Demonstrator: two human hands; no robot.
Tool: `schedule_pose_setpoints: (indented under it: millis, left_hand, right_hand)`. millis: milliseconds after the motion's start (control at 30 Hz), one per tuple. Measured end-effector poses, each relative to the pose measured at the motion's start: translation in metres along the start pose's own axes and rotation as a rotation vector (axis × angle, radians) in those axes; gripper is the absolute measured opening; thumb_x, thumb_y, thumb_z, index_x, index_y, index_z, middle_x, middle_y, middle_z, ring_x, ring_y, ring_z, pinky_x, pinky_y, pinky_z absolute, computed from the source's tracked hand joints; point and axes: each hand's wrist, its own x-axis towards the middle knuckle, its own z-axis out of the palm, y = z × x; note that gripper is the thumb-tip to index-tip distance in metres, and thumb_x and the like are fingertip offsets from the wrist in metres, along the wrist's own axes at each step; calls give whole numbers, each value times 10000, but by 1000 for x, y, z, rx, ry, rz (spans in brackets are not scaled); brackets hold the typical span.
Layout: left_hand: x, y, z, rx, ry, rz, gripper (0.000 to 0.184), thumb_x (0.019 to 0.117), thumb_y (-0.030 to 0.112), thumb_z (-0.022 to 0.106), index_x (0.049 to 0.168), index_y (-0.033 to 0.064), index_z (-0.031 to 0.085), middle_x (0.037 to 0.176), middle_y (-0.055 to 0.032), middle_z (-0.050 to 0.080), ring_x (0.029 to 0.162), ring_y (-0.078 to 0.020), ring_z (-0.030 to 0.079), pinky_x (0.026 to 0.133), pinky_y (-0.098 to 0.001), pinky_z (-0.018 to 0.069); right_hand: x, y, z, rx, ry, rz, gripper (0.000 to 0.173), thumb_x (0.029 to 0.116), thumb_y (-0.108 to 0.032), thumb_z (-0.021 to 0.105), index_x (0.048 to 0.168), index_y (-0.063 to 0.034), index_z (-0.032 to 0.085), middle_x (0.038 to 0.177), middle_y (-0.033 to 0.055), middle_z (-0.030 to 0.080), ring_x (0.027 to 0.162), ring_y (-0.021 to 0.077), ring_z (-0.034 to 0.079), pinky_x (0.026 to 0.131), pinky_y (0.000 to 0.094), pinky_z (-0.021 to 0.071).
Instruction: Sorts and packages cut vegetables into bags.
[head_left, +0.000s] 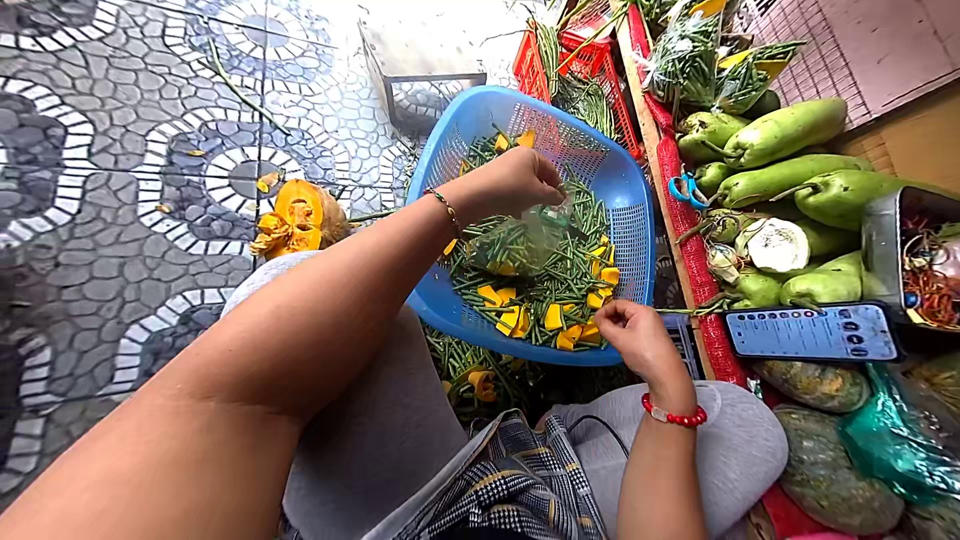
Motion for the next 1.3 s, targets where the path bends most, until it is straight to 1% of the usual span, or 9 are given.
schedule_pose_setpoints:
  millis: [67,133,267,333,667,833,1033,1167,1300]
  left_hand:
    - [-3,-2,-3,2,9,7,195,1054,215,610,1048,61,728,820,-11,662,583,-42,507,539,-219,410]
    - [-4,-3,-3,-2,7,13,247,1068,261,583,1013,66,725,785,4,636,566,-36,493,533,-215,415]
    - [-4,-3,5,-55,1,20,276,1076,289,563,1073,81,745,760,13,619,549,-30,479,529,-207,415]
    - [-2,-2,9,-71,13,28,266,1078,269,562,1071,78,747,762,11,626,546,-31,477,533,-212,420]
    - [-4,-1,5,-87,24,-78,248,1034,280,644,970,63,745,715,6,616,521,-36,468,517,-208,408]
    - [-5,2,3,0,14,-56,268,1055,268,609,971,45,732,727,-10,606,543,-54,475,534,-228,409]
    - [-5,3,4,63,-15,-55,289,1052,285,615,971,34,732,733,-27,605,560,-77,481,555,-261,420]
    - [-7,3,6,45,-18,-55,289,1055,289,609,1003,38,742,752,-29,623,564,-73,486,552,-261,422]
    - [-7,1,4,33,12,-29,260,1046,269,627,998,43,746,757,-23,633,562,-63,485,548,-250,412]
  right_hand:
    - [1,-5,-6,-214,-253,161,260,973,-168,673,1162,7,711,1146,202,691,1095,329,645,969,541,483]
    - [6,-18,-6,-189,-214,87,339,988,-231,685,1243,-8,700,1240,224,666,1176,361,627,1028,564,463]
    - [30,-54,17,260,329,-293,264,1051,-183,589,1203,-9,716,1025,169,695,772,249,654,692,418,553]
    - [45,-70,25,440,352,-354,268,1056,-263,595,1202,-77,722,983,109,690,673,174,620,589,341,535]
    - [56,-88,28,326,447,-352,269,1061,-283,583,985,-39,664,779,94,615,597,174,556,561,353,484]
    - [53,-89,23,36,460,-515,212,1065,-91,516,1122,24,683,1035,183,656,895,293,664,792,451,557]
    - [59,-81,16,-35,604,-550,216,1057,-108,507,1109,4,684,1027,177,660,861,289,672,733,440,565]
    - [62,-64,-12,244,649,-429,289,1088,-237,483,1152,-18,660,939,131,651,711,202,628,641,383,543]
    - [73,-55,-35,1250,776,-380,189,1114,-219,375,1129,-131,542,848,-55,609,685,64,635,674,246,576]
